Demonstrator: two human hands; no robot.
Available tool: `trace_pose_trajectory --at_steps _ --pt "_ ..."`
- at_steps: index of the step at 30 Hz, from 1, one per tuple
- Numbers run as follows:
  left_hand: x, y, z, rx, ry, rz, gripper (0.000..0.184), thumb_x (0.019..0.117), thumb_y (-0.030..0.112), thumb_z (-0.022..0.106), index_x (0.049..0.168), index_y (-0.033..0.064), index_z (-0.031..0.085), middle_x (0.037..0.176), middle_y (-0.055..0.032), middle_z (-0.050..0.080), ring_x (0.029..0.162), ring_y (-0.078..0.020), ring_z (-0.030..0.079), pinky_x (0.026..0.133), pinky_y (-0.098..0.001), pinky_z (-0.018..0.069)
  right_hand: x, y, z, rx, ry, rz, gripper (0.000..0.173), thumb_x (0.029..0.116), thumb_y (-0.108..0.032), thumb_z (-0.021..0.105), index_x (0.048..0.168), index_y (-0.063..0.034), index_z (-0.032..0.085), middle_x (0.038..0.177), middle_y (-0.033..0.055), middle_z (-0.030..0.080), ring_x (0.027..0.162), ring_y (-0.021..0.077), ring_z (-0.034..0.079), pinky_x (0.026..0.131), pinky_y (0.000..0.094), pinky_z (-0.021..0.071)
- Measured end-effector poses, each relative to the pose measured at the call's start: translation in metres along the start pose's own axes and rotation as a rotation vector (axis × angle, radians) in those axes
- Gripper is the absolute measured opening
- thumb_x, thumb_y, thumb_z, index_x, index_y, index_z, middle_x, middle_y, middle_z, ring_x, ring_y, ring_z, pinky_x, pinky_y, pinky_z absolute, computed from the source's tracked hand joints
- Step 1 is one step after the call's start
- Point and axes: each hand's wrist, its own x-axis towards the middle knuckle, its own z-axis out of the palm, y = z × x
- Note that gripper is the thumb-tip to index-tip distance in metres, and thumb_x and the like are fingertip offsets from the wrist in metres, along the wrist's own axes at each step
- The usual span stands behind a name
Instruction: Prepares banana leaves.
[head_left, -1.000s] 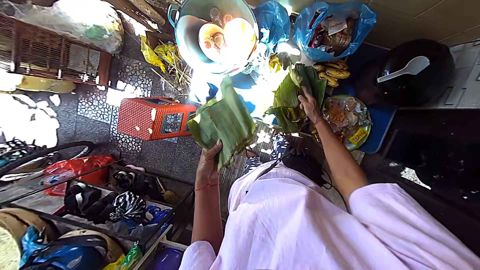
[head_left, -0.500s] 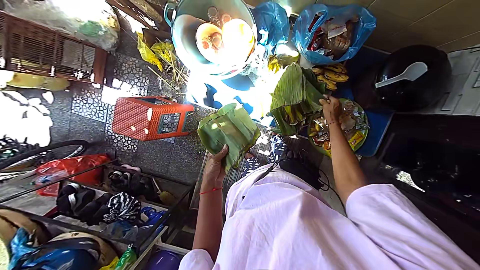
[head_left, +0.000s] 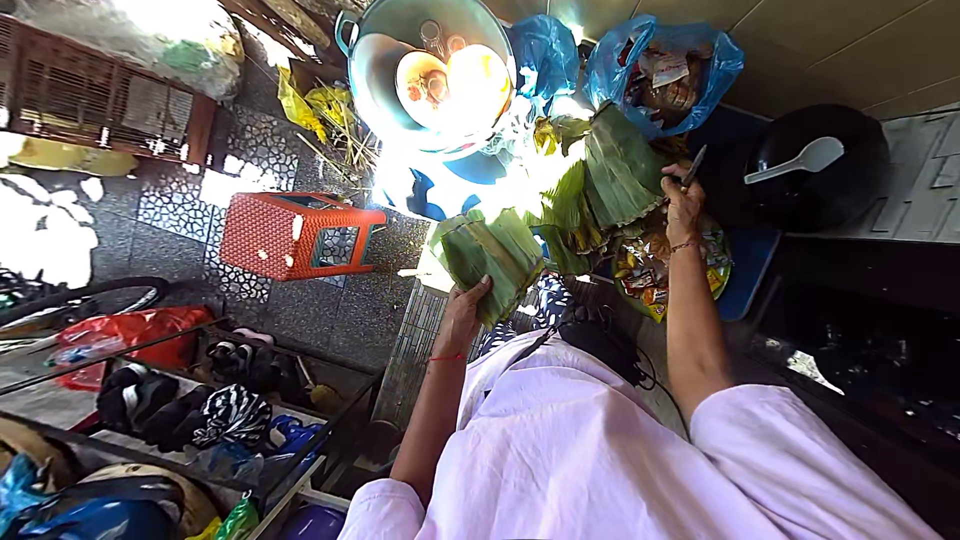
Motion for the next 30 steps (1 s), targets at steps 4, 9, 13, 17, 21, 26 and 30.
trace_pose_trajectory --at_steps 4,9,13,17,21,26,30 --pt "-0.001 -0.003 0.003 0.007 -0.016 -0.012 0.018 0.1033 -0.002 0.05 0.119 0.0044 0.058 0.093 -0.0052 0.072 0.081 -0.0125 0.072 0.076 -0.0303 0.0614 0.007 0.015 0.004 -0.198 -0.125 0.034 0.041 0.0878 -0.013 0.079 0.126 -0.0025 0.068 0.124 0.014 0.068 0.095 0.0137 0.063 0.08 0.0315 0.0517" --pt "0.0 -0.003 0.004 0.015 -0.011 -0.013 0.017 0.1034 -0.002 0.05 0.118 0.0045 0.058 0.093 -0.0046 0.072 0.081 -0.0121 0.072 0.076 -0.0299 0.061 0.005 0.017 0.009 -0.396 -0.138 -0.035 0.059 0.0731 0.011 0.075 0.131 0.0016 0.064 0.122 0.0261 0.067 0.107 0.0342 0.066 0.093 0.0501 0.0532" --pt "0.002 -0.003 0.006 0.035 -0.044 -0.015 0.017 0.1037 -0.001 0.051 0.118 0.0045 0.059 0.094 -0.0054 0.073 0.082 -0.0128 0.072 0.077 -0.0303 0.061 0.003 0.01 0.01 -0.52 -0.039 -0.1 0.033 0.0925 -0.009 0.07 0.124 0.0007 0.069 0.113 0.0254 0.07 0.103 0.0356 0.068 0.093 0.0509 0.0522" --pt "0.003 -0.001 0.015 0.059 -0.079 -0.026 0.016 0.1042 0.002 0.052 0.118 0.0035 0.06 0.094 -0.006 0.073 0.082 -0.0129 0.072 0.077 -0.0309 0.0612 0.006 0.012 0.006 -0.498 0.067 -0.236 0.021 0.0929 -0.016 0.072 0.107 -0.0013 0.077 0.124 0.0214 0.064 0.116 0.0303 0.062 0.102 0.0418 0.0492" --pt "0.008 -0.002 0.027 0.055 -0.116 -0.032 0.017 0.1043 0.003 0.052 0.119 0.0039 0.059 0.095 -0.0065 0.072 0.082 -0.0139 0.072 0.076 -0.0314 0.0611 0.004 -0.009 0.006 -0.388 0.107 -0.137 0.03 0.094 -0.028 0.074 0.108 -0.0022 0.077 0.113 0.016 0.072 0.106 0.0221 0.067 0.097 0.0401 0.0501" --pt "0.016 -0.004 0.05 0.101 -0.128 -0.05 0.019 0.1048 0.008 0.053 0.124 0.0058 0.057 0.099 -0.0057 0.071 0.084 -0.0132 0.071 0.076 -0.0319 0.0603 -0.014 -0.035 0.015 -0.493 0.103 -0.226 0.033 0.1004 -0.03 0.066 0.113 -0.0003 0.074 0.103 0.0181 0.074 0.093 0.0259 0.07 0.09 0.044 0.0531" --pt "0.021 -0.002 0.076 0.14 -0.083 -0.047 0.022 0.105 0.007 0.051 0.127 0.0033 0.054 0.104 -0.0083 0.066 0.088 -0.0142 0.067 0.08 -0.0338 0.058 -0.055 -0.057 0.035 -0.567 0.017 -0.562 0.028 0.0995 -0.022 0.068 0.107 0.0031 0.076 0.105 0.0212 0.074 0.101 0.0361 0.069 0.091 0.0473 0.0537"
